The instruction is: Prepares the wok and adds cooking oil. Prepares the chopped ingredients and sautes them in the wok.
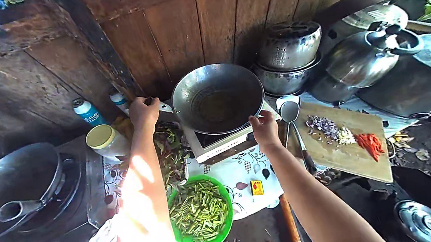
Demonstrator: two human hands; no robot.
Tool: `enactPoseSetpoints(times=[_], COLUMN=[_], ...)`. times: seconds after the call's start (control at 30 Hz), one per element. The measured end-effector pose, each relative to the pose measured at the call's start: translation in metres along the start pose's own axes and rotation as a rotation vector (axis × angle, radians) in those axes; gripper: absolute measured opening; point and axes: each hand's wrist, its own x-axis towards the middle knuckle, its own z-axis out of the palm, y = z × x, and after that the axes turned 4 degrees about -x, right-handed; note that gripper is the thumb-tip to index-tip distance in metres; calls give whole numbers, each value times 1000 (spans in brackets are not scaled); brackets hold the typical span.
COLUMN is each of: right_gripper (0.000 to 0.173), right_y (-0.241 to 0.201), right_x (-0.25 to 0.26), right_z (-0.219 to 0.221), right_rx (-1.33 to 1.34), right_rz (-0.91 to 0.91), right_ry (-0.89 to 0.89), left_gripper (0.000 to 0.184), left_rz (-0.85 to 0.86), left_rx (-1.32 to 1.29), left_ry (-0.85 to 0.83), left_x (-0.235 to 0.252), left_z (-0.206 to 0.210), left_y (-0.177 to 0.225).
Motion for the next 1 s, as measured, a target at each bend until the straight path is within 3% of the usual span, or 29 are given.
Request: enactPoseSetpoints(times=[0.13,0.43,1.0], right_gripper=[47,35,35], right_y=[-1,2,12], right_x=[-4,-6,-9], right_z=[0,1,-1], right_rx=[102,265,268], right_rz=[45,159,139], right_ry=[51,82,53], left_gripper=[40,34,33], left_rz=[10,110,151], left_rx=[-160,-233,-253], left_ry=[-4,51,117], left_x=[-11,-36,-54], left_z=[0,-1,2], left_y=[-8,-15,-22])
